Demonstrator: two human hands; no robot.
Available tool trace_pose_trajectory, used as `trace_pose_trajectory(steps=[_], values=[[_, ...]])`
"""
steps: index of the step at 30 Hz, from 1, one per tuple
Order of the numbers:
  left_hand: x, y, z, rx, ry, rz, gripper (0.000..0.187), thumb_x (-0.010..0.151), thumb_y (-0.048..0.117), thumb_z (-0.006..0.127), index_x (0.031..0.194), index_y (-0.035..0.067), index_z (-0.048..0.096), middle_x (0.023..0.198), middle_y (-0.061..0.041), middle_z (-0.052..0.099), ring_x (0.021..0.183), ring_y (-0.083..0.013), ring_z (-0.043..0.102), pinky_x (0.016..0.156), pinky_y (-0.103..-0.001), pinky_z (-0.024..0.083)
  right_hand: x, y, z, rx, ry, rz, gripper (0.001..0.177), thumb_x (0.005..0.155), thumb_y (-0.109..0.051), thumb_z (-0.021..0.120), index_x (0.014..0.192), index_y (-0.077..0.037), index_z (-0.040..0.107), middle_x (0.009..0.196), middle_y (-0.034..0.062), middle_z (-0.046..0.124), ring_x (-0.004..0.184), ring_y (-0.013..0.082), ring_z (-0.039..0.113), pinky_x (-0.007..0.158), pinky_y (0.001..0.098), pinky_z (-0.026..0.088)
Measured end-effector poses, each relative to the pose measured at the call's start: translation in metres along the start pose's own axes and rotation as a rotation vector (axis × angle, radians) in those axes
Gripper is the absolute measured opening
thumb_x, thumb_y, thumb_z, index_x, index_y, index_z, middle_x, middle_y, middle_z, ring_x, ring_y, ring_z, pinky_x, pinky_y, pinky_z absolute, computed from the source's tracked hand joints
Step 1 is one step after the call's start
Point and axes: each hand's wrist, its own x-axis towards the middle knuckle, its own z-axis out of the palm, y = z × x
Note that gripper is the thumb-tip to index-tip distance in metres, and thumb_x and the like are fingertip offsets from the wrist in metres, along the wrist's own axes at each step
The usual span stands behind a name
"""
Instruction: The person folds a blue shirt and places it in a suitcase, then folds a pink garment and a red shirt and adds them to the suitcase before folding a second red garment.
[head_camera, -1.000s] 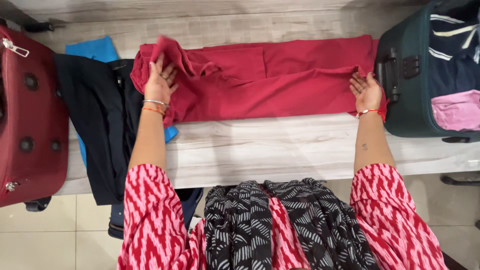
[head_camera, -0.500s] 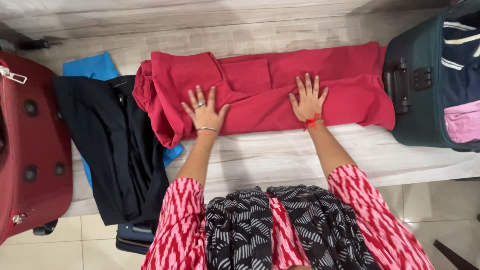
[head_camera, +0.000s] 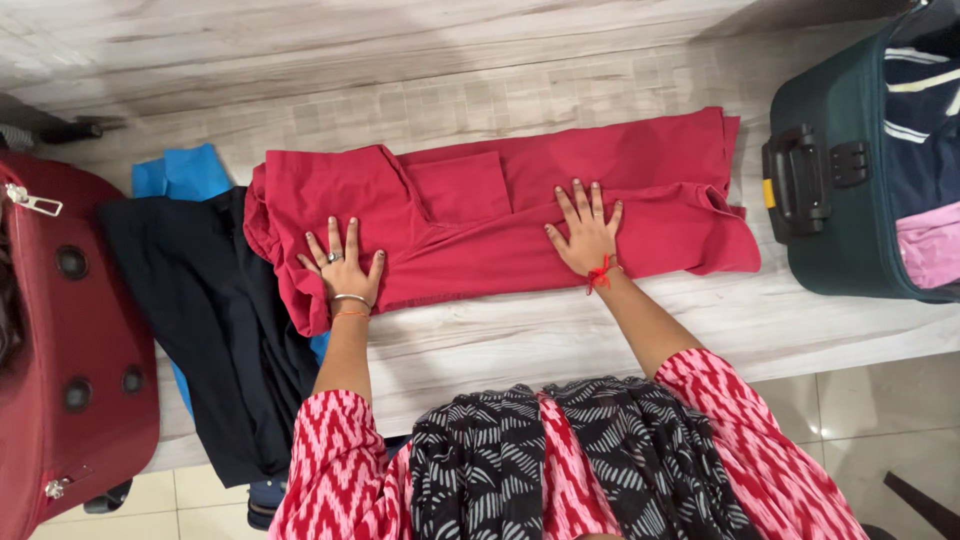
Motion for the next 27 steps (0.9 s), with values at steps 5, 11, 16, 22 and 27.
trace_pose_trajectory(steps=[5, 11, 16, 22, 27], values=[[0.001, 0.0, 0.001, 0.022, -0.036, -0.017, 0.08, 0.094, 0.062, 0.053, 0.163, 0.029, 0.032, 0.173, -0.008, 0.019, 0.155, -0.0507, 0.008, 0.12, -0.073, 0.001, -0.025, 0.044, -0.014, 0.001, -0.002, -0.042, 0.078, 0.101, -0.063, 0.048, 0.165, -0.021, 0.033, 0.172, 0.0104, 0.028, 0.159, 0.0288, 0.019, 0.119, 0.0771, 0.007], [0.002, -0.002, 0.011, 0.038, -0.019, -0.013, 0.08, 0.095, 0.062, 0.055, 0.164, 0.028, 0.033, 0.174, -0.009, 0.019, 0.156, -0.0507, 0.008, 0.12, -0.074, 0.001, -0.073, 0.108, -0.046, -0.15, 0.05, 0.252, 0.078, 0.099, -0.068, 0.049, 0.165, -0.028, 0.038, 0.172, -0.0024, 0.031, 0.157, 0.0411, 0.017, 0.115, 0.0808, 0.0], [0.002, 0.002, 0.016, 0.035, -0.002, -0.039, 0.079, 0.096, 0.06, 0.057, 0.165, 0.026, 0.036, 0.173, -0.013, 0.021, 0.155, -0.0522, 0.008, 0.12, -0.072, 0.002, -0.05, 0.134, -0.039, 0.023, -0.01, 0.21, 0.077, 0.094, -0.063, 0.058, 0.159, -0.025, 0.043, 0.167, -0.0014, 0.034, 0.149, 0.0465, 0.023, 0.112, 0.0774, 0.0], [-0.002, 0.05, 0.011, 0.079, 0.059, -0.187, 0.068, 0.096, 0.039, 0.063, 0.159, 0.018, 0.047, 0.173, -0.015, 0.028, 0.16, -0.0429, 0.012, 0.123, -0.07, 0.001, -0.091, 0.163, -0.046, 0.154, 0.343, 0.157, 0.052, 0.099, -0.028, 0.072, 0.147, -0.021, 0.053, 0.152, 0.0079, 0.054, 0.144, 0.0362, 0.05, 0.125, 0.0535, 0.032], [-0.017, 0.143, 0.017, -0.084, 0.133, -0.123, 0.056, 0.096, 0.032, 0.064, 0.149, 0.015, 0.054, 0.171, -0.016, 0.028, 0.159, -0.044, 0.011, 0.124, -0.068, 0.001, -0.13, 0.17, -0.075, 0.18, 0.689, 0.53, 0.072, 0.087, -0.028, 0.082, 0.145, -0.005, 0.046, 0.119, 0.0303, 0.055, 0.105, 0.0409, 0.06, 0.088, 0.0501, 0.053]])
